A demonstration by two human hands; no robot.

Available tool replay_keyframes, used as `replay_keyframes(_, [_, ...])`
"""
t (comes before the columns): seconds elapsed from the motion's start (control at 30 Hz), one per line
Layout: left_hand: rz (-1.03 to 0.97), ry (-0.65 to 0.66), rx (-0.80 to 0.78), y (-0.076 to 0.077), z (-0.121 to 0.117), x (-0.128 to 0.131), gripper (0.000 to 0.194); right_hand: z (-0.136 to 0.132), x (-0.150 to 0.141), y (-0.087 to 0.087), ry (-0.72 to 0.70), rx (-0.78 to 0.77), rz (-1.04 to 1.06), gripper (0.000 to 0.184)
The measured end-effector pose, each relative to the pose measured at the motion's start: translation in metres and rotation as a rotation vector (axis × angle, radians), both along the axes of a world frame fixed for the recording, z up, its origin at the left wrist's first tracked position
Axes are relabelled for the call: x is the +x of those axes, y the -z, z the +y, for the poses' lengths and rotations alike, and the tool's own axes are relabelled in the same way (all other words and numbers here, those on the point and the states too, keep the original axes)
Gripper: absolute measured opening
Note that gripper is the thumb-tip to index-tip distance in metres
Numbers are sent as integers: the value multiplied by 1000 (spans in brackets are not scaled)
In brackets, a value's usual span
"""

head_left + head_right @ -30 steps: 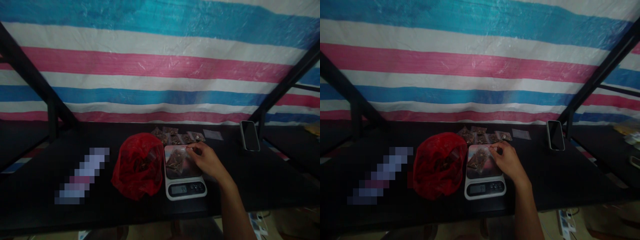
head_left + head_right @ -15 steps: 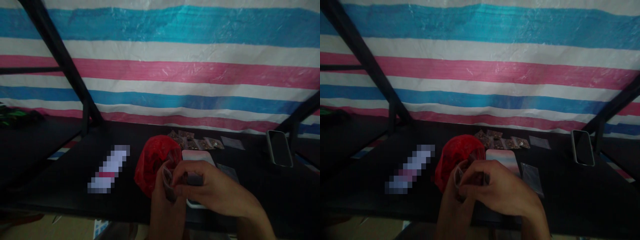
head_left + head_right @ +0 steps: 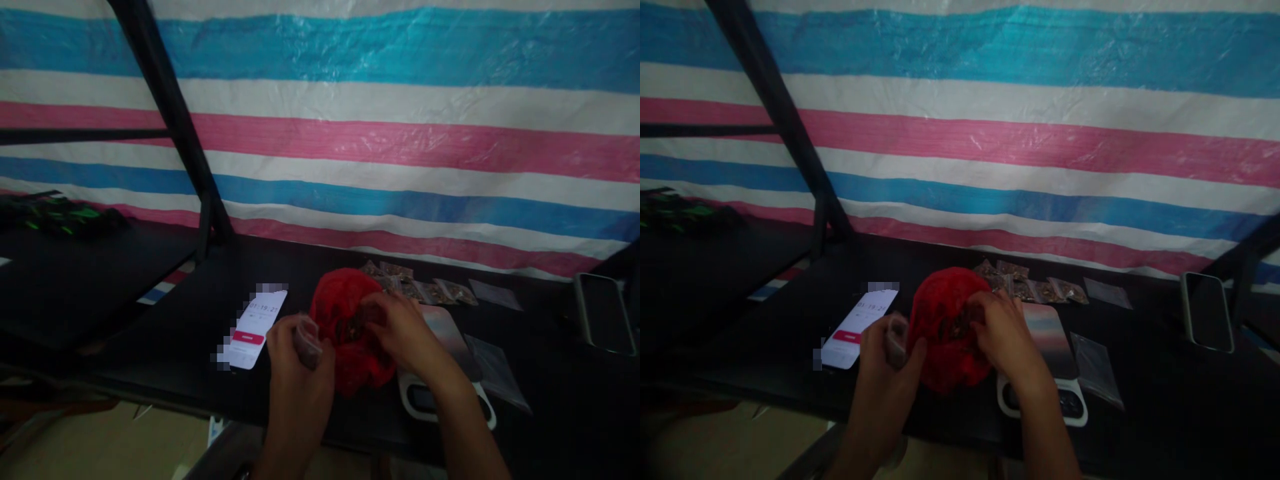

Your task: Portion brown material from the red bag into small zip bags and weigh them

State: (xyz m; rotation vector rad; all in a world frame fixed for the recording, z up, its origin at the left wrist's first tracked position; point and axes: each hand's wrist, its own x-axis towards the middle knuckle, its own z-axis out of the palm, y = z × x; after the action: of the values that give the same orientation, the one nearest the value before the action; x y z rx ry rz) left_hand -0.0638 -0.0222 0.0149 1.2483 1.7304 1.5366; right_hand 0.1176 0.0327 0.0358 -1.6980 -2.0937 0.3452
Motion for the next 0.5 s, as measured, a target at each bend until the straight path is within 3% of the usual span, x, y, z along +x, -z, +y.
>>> replay_keyframes(0.17, [-160, 275, -236, 6, 5, 1, 28, -4, 2, -4, -128, -48, 58, 50])
replay_keyframes(0.33, [-166, 280, -178, 6, 7, 5, 25, -7, -4, -2, -201, -207, 303, 52])
replay_keyframes(0.5, [-145, 180, -105, 6, 13, 5, 23, -8, 1, -3, -178, -281, 532, 43])
